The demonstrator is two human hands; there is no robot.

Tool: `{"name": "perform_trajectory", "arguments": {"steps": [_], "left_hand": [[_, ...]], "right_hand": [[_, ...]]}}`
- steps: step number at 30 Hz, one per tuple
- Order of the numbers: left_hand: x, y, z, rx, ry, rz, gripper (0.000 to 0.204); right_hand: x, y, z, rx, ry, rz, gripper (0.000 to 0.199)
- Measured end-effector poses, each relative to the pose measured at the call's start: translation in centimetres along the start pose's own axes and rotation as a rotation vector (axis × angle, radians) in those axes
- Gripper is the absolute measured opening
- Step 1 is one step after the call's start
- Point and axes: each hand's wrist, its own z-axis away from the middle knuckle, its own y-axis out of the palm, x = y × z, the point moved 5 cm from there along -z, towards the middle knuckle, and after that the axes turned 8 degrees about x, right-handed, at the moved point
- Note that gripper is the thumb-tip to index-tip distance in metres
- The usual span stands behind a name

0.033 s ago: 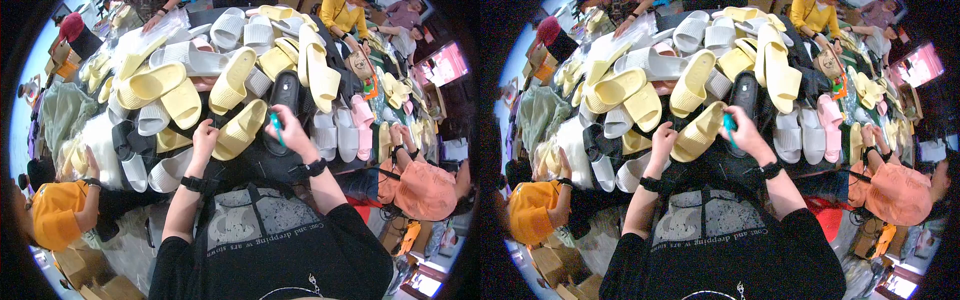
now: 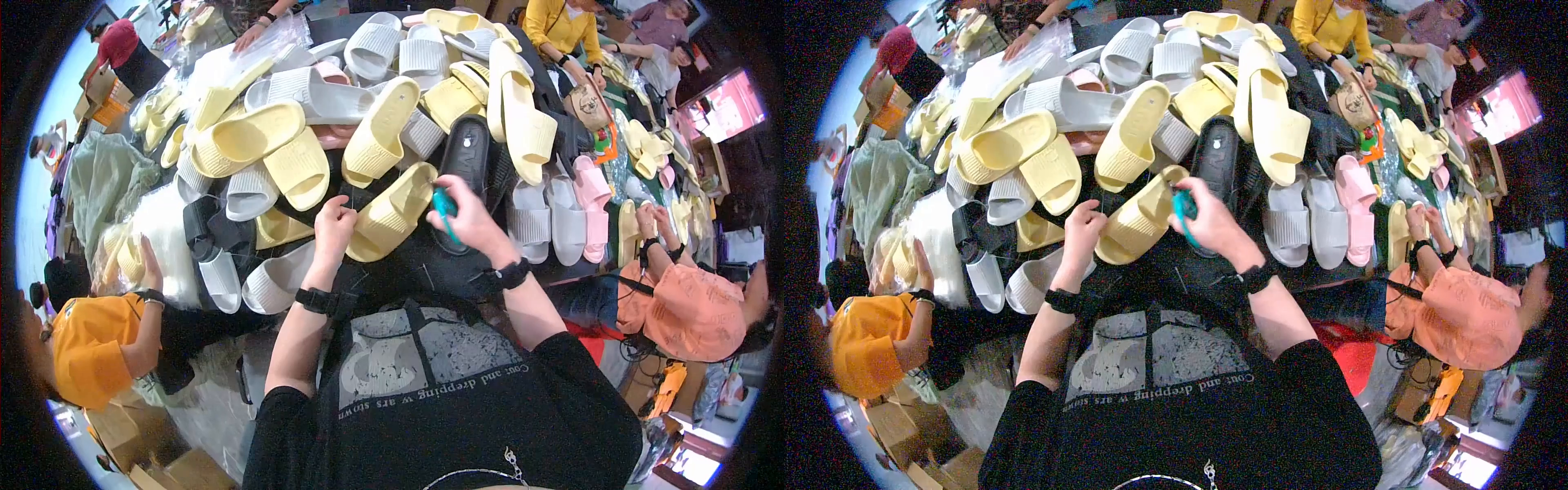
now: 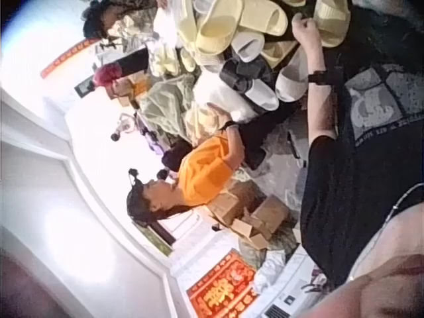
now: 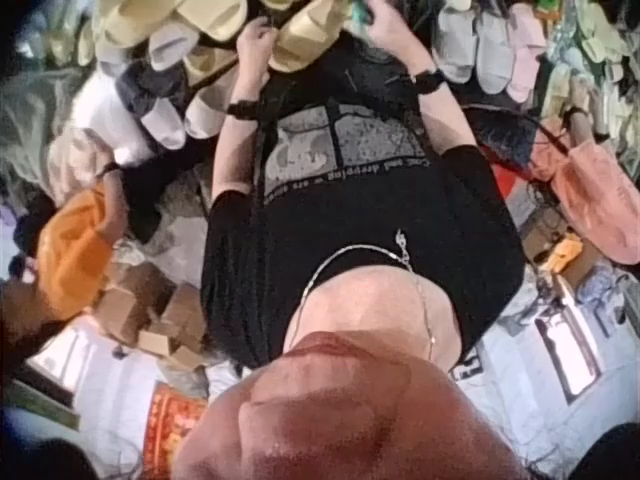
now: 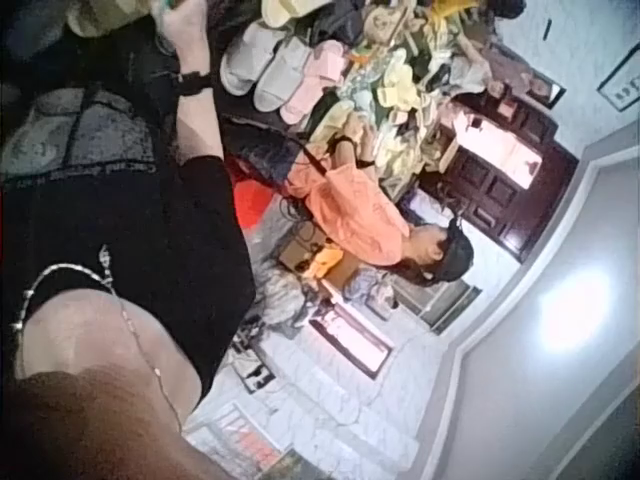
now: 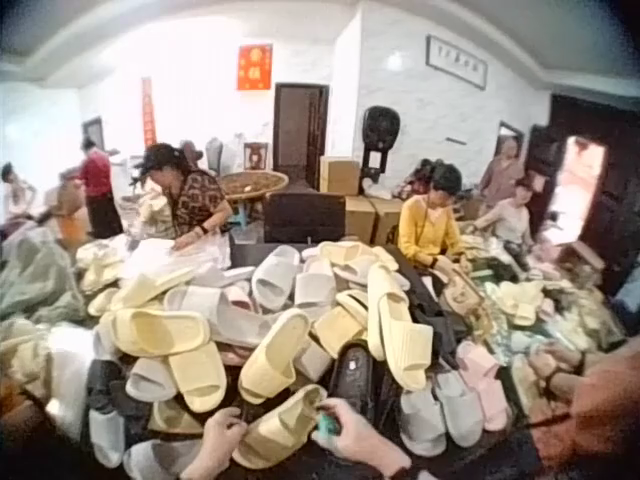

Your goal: The recorder is inspecting and trimming excess material from a large pile of finished sandals and slides at a manufacturing table.

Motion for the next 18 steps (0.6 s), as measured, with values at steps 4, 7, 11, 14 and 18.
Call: {"name": "perform_trajectory", "arguments": {"steps": [4,7,11,14,18], "left_hand": [[-1.0,-0.4,1.6,-0.025,0.042,0.283,0.036],[-1.3,-0.9,2.6,-0.043,0.043,0.331,0.032],[-1.6,-1.5,3.3,-0.042,0.046,0.420,0.031],[-1.7,-1.6,3.7,-0.049,0.061,0.438,0.029],[-2.0,-1.7,4.2,-0.048,0.074,0.443,0.029]], "right_hand": [[2.2,2.2,-1.2,0.052,-0.136,0.421,0.039],[3.2,3.3,-1.4,0.059,-0.244,0.650,0.037],[3.9,4.6,-2.8,0.100,-0.339,0.870,0.037],[4.6,5.6,-3.3,0.062,-0.423,0.961,0.031],[5.2,6.5,-3.3,0.019,-0.430,0.969,0.028]]}}
